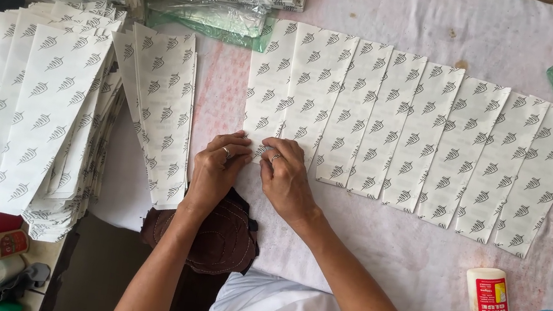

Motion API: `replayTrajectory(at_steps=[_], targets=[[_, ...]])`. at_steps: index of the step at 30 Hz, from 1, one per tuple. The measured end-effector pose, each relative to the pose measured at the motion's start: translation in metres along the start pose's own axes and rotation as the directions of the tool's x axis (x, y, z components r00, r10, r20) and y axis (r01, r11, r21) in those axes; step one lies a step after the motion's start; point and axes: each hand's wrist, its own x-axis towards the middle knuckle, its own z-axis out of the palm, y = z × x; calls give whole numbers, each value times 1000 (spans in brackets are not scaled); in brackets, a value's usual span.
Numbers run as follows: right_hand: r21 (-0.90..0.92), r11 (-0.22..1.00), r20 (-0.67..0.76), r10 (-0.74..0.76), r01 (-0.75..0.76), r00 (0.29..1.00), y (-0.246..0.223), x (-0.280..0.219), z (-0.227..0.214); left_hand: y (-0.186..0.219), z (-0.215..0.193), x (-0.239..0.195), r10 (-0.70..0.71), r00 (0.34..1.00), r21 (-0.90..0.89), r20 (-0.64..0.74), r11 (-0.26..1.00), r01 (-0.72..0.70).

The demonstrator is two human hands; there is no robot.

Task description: Arranging printed paper sheets in an overlapping row and applying glue to the edges using a squeeze bottle.

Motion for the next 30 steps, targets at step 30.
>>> replayTrajectory(at_steps=[30], targets=[[243, 959, 89, 128, -146, 988, 0, -3, -3, -147, -2, 251, -133, 979, 720, 153, 694, -19]])
